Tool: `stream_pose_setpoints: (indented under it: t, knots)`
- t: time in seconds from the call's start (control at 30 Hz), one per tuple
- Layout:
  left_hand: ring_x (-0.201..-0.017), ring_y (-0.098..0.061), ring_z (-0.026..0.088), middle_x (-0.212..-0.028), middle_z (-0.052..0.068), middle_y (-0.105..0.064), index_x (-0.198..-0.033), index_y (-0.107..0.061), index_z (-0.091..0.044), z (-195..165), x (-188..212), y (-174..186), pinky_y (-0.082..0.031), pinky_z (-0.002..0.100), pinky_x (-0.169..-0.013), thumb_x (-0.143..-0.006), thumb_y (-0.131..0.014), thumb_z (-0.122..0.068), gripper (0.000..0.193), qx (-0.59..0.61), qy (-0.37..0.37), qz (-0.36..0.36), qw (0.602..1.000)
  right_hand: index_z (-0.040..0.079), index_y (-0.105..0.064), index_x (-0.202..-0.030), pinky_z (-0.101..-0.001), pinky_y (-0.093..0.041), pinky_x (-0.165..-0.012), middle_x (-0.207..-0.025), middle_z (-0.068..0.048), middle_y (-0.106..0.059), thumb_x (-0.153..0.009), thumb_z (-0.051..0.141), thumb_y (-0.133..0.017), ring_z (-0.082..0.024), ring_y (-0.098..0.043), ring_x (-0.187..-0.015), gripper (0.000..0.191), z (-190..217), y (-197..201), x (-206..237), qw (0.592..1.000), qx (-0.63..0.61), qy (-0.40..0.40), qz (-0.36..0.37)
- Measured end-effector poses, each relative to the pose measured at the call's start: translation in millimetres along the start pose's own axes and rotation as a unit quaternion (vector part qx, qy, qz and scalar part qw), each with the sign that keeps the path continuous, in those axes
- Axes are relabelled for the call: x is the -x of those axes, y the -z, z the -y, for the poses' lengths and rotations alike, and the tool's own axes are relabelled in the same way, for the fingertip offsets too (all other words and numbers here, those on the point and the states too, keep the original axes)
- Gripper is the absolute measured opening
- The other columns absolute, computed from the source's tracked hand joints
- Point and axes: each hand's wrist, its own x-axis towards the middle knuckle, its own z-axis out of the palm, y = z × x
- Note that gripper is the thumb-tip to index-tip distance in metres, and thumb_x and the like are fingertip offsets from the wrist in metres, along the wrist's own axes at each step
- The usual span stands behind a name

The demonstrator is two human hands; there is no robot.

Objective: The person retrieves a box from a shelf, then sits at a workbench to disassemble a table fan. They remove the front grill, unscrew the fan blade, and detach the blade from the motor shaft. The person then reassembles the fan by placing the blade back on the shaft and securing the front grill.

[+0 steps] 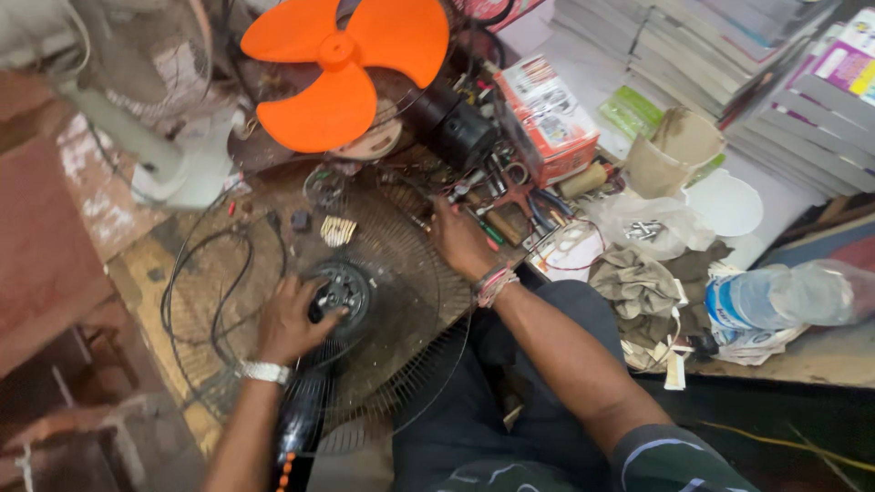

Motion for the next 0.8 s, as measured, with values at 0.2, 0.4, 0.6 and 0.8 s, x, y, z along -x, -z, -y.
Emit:
stream_pose_setpoints:
  t: [0.2, 0.4, 0.6, 0.8]
  knots:
    - [-0.102, -0.060, 0.034, -0.106, 0.016, -0.058, -0.127, -0.066, -0.006, 38.7, -6.3, 13.1, -0.051, 0.046, -0.083, -0.077, -0.082, -0.046, 0.065, 0.072, -0.027, 0.153, 0.985, 0.001, -0.048, -0.139, -0.0573, -0.051, -0.071, -0.092, -0.030, -0.070, -0.096, 0.016, -0.057, -0.051, -0.065, -0.084, 0.047, -25.3, -21.3, -10.5, 0.981, 0.059, 0.138, -0.120]
    - [-0.099, -0.061, 0.031, -0.103, 0.011, -0.060, -0.110, -0.062, -0.004, 46.3, -9.1, 5.6, -0.053, 0.044, -0.073, -0.083, -0.076, -0.057, 0.060, -0.010, -0.131, 0.134, 0.982, 0.005, -0.056, -0.132, -0.0606, -0.049, -0.068, -0.088, -0.031, -0.068, -0.105, 0.021, -0.056, -0.052, -0.065, -0.080, 0.031, -24.3, -14.9, -15.7, 1.000, 0.024, -0.001, -0.007]
    - [-0.090, -0.063, 0.028, -0.094, 0.010, -0.063, -0.094, -0.059, -0.008, 41.9, -11.7, 6.4, -0.054, 0.042, -0.066, -0.082, -0.076, -0.064, 0.060, -0.045, -0.135, 0.109, 0.984, 0.003, -0.054, -0.121, -0.0580, -0.050, -0.071, -0.087, -0.026, -0.070, -0.106, 0.013, -0.056, -0.048, -0.068, -0.083, 0.018, -6.3, -6.9, -12.2, 0.999, -0.004, 0.030, -0.021]
    - [-0.071, -0.066, 0.028, -0.073, 0.010, -0.065, -0.076, -0.063, -0.009, -2.9, 17.7, -16.4, -0.054, 0.042, -0.060, -0.079, -0.083, -0.064, 0.058, -0.075, 0.040, -0.108, 0.990, 0.003, -0.052, -0.122, -0.0543, -0.053, -0.070, -0.088, -0.020, -0.073, -0.105, 0.013, -0.052, -0.042, -0.072, -0.084, 0.019, 5.7, -5.3, -2.1, 0.998, -0.058, -0.013, -0.024]
